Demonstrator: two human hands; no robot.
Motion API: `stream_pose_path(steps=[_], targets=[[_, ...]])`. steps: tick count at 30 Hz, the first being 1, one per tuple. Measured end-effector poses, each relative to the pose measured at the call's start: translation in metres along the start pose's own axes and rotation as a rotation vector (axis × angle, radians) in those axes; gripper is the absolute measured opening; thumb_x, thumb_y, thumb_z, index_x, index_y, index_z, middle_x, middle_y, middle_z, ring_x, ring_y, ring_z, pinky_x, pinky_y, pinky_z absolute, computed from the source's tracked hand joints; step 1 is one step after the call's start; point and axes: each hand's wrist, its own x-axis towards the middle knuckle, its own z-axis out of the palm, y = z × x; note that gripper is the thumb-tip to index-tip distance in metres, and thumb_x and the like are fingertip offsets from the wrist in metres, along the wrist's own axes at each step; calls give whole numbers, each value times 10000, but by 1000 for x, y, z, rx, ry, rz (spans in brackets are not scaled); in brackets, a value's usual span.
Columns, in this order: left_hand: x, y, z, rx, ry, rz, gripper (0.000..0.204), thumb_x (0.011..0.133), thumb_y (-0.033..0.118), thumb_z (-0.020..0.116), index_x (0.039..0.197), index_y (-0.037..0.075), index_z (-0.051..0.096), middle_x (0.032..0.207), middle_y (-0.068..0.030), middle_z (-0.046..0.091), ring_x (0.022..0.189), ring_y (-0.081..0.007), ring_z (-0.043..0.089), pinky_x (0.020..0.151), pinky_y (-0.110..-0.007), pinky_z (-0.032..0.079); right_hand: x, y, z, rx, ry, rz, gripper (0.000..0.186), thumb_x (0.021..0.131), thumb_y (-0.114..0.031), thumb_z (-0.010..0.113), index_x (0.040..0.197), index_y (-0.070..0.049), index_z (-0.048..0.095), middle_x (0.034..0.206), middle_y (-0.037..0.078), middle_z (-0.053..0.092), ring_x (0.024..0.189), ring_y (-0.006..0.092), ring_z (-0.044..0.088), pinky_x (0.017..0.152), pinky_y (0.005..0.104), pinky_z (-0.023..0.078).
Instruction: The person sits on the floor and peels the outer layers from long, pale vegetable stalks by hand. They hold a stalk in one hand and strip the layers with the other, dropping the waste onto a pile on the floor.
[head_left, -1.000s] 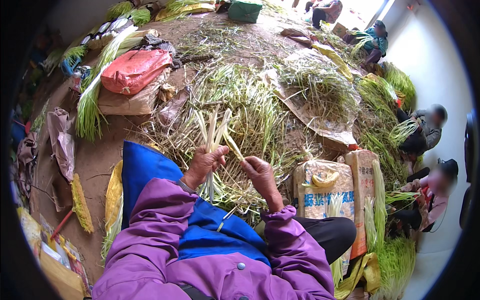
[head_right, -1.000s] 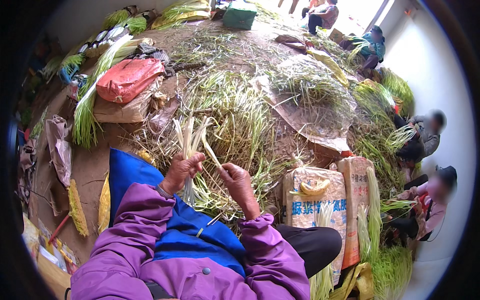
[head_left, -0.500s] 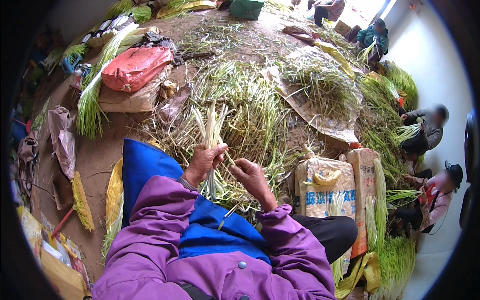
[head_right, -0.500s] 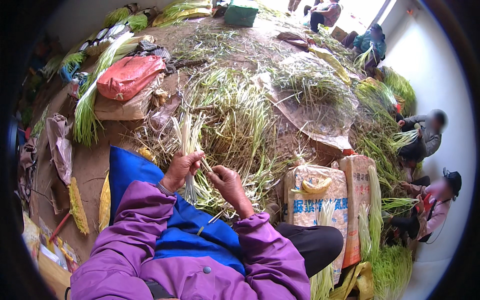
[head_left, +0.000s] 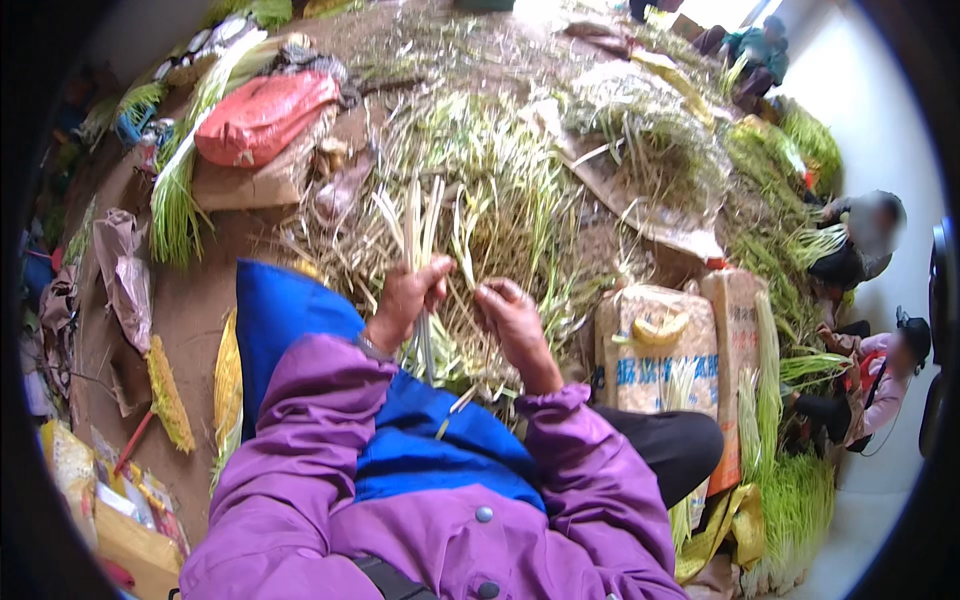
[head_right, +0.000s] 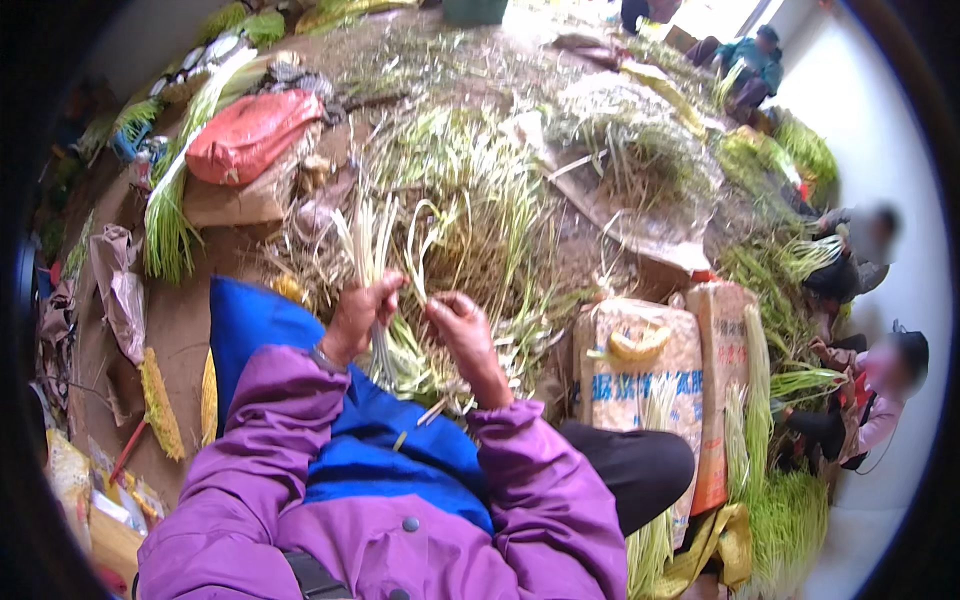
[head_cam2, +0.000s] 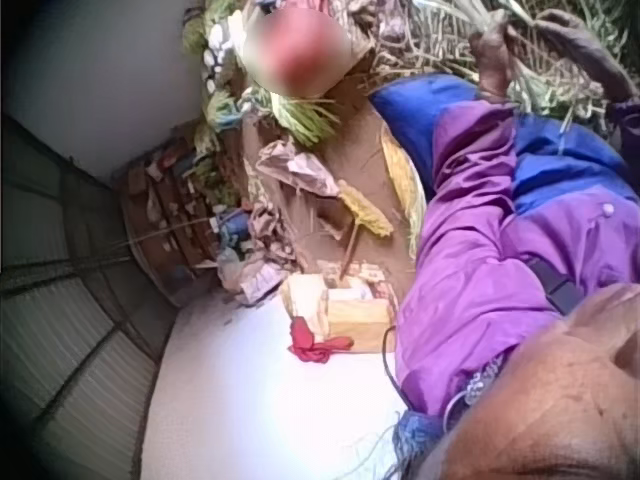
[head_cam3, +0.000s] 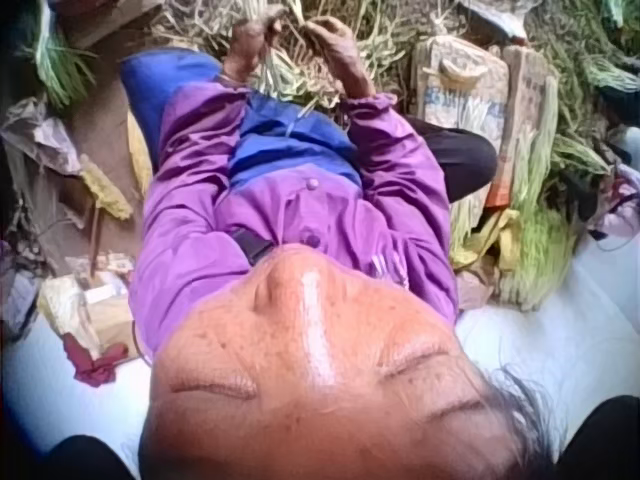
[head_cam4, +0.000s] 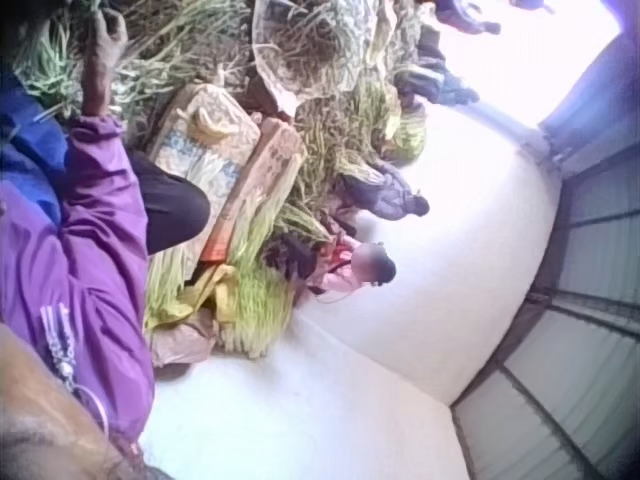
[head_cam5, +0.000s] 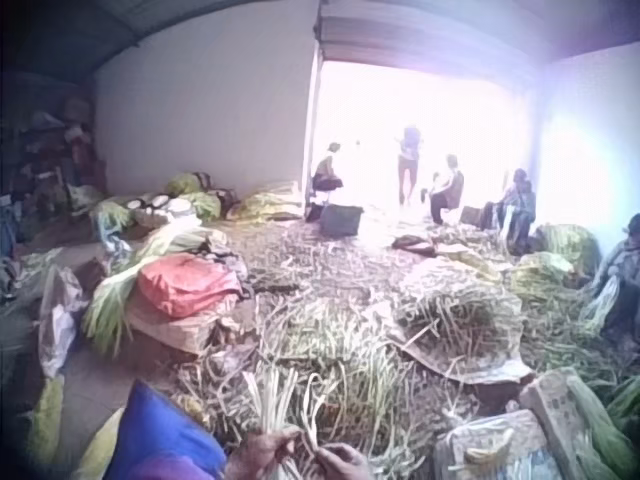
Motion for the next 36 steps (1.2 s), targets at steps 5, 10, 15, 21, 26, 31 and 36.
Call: stream_pose_path(steps=[5, 10, 15, 21, 26, 31, 36], targets=[[-3, -1, 8, -60, -59, -79, 144, 855, 188, 652, 911, 57, 632, 606, 34, 550, 468, -40, 479, 415, -172, 362, 6, 9, -7, -98, 16, -87, 135, 872, -152, 629, 949, -42, 619, 713, -22, 590, 584, 55, 528, 522, 188, 414], [0, -4, 7, -57, -44, -95, 102, 843, 148, 661, 882, 72, 605, 612, 44, 548, 472, -33, 492, 416, -164, 371, 4, 11, -4, -223, 1, -113, 165, 864, -160, 644, 944, -17, 620, 739, -13, 600, 627, 43, 531, 550, 189, 427], [1, -4, 9, 34, -63, -141, 87, 834, 131, 658, 873, 77, 603, 623, 52, 544, 485, -28, 502, 426, -156, 376, 8, 13, -5, 20, -40, -33, 172, 871, -172, 634, 964, -28, 627, 749, 2, 608, 619, 69, 546, 562, 202, 433], [3, -10, 10, 110, -65, -79, 75, 829, 126, 654, 851, 67, 613, 618, 46, 541, 489, -24, 497, 433, -152, 377, 15, 17, -5, 209, -27, -9, 85, 858, -115, 621, 886, -35, 612, 726, 9, 598, 626, 78, 552, 587, 216, 442], [2, -13, 15, 93, -18, -55, 54, 829, 114, 651, 830, 69, 622, 611, 50, 535, 492, -20, 490, 435, -149, 375, 20, 18, -9, 269, 62, -21, 82, 853, -105, 603, 887, -30, 598, 764, 22, 609, 649, 86, 562, 608, 222, 461], [4, -14, 12, 63, 25, 1, 67, 832, 133, 646, 832, 66, 641, 587, 28, 554, 467, -30, 476, 420, -168, 351, 24, 21, -15, 260, 7, 21, 136, 873, -161, 599, 904, -28, 599, 797, 40, 622, 687, 99, 582, 628, 224, 464], [9, -15, 8, 35, 28, -18, 64, 830, 124, 646, 835, 61, 635, 584, 31, 554, 461, -28, 475, 419, -163, 351, 19, 14, -16, 155, -190, 145, 250, 913, -268, 559, 952, -24, 596, 805, 58, 629, 648, 113, 576, 571, 231, 440]])
